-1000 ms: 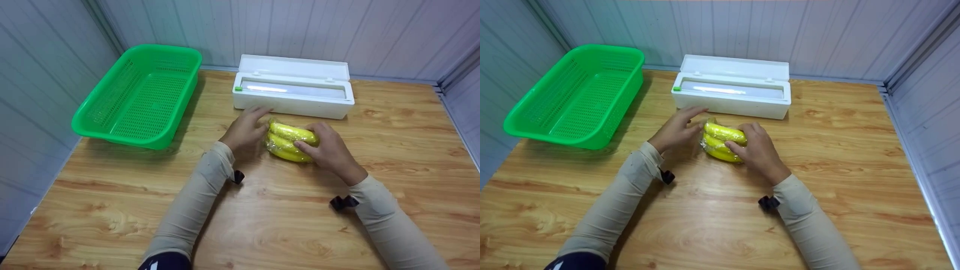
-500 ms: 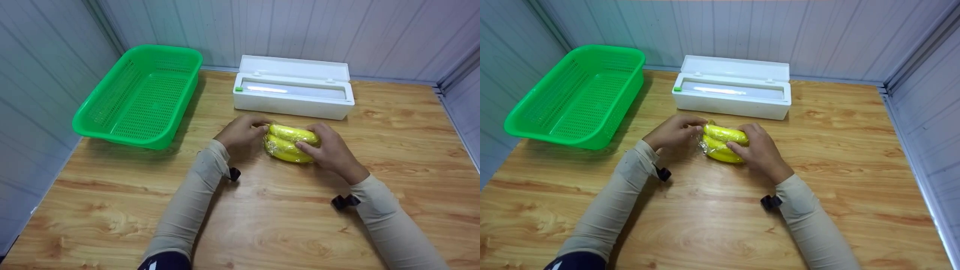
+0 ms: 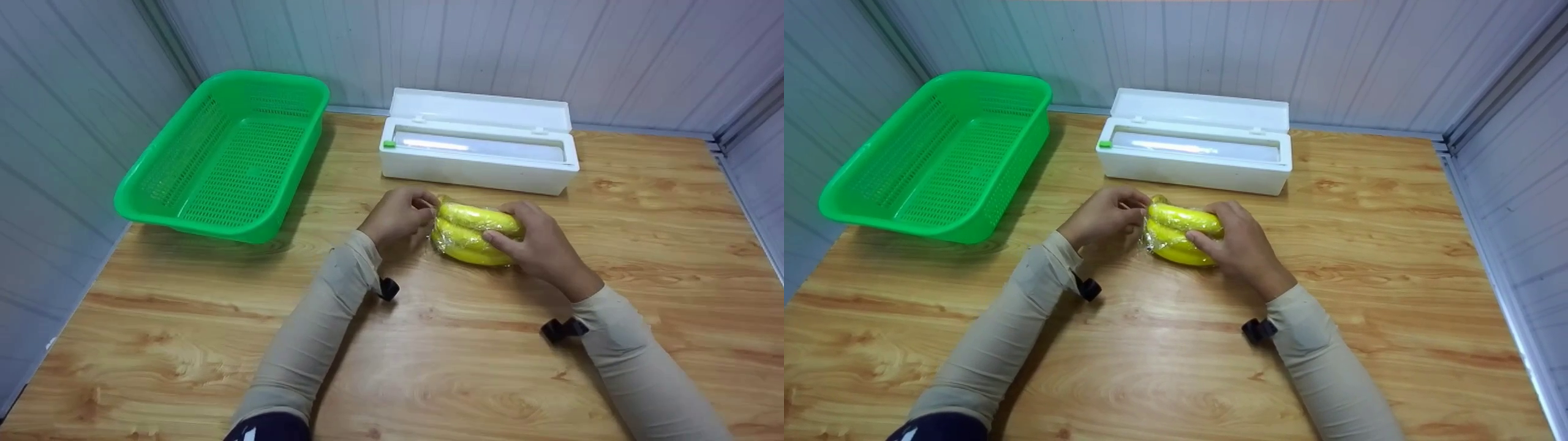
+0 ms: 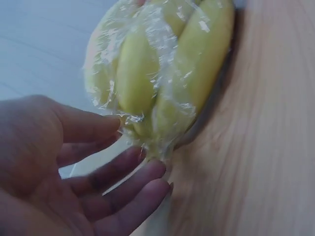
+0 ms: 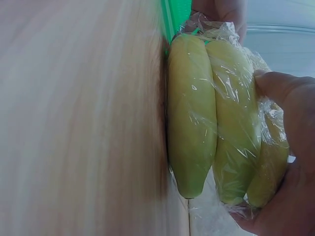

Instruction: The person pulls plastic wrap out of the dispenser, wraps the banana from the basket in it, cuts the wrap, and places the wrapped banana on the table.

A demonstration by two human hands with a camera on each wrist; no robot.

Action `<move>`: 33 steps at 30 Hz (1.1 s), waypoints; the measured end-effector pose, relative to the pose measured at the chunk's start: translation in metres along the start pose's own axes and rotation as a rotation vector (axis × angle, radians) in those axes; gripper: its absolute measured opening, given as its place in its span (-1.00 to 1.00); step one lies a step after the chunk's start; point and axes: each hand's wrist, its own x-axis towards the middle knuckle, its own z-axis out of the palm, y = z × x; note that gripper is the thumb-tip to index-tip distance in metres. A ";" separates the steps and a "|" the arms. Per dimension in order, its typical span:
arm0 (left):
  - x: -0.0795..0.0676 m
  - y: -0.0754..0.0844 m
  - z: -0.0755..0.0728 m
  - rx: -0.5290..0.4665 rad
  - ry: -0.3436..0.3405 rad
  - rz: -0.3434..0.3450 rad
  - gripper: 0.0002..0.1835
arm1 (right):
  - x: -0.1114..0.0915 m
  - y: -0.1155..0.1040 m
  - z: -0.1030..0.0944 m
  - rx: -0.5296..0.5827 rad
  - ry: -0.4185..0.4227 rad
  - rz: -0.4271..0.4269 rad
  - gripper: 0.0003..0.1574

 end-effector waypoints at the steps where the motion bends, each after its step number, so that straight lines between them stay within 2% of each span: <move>1: 0.000 0.000 0.001 -0.015 0.007 -0.018 -0.77 | 0.000 0.000 0.000 0.000 -0.002 0.002 -0.47; 4: 0.001 -0.001 0.004 -0.020 0.033 -0.064 -0.77 | 0.000 0.000 0.001 -0.002 -0.006 0.010 -0.47; 8: 0.001 0.000 0.004 0.023 0.046 -0.163 -0.59 | 0.000 0.001 0.001 -0.004 -0.007 0.008 -0.46; 12: 0.002 0.000 0.004 -0.028 -0.026 -0.248 -0.57 | 0.000 0.000 0.001 -0.011 -0.011 -0.005 -0.45; 16: 0.003 -0.002 0.006 -0.165 -0.078 -0.250 -0.63 | 0.000 0.000 0.001 -0.025 -0.023 -0.020 -0.45; 19: 0.005 -0.003 0.006 -0.252 -0.058 -0.235 -0.61 | 0.000 0.000 0.000 -0.031 -0.024 -0.030 -0.45; 22: 0.007 -0.003 0.007 -0.309 -0.040 -0.230 -0.49 | -0.001 -0.001 0.000 -0.031 -0.021 -0.036 -0.46; 28: 0.008 -0.009 0.003 -0.297 -0.068 -0.230 -0.21 | -0.001 0.000 0.001 -0.032 -0.022 -0.029 -0.49; 33: 0.007 -0.013 0.000 -0.234 -0.039 -0.186 -0.05 | 0.000 0.001 0.001 -0.036 -0.029 -0.027 -0.48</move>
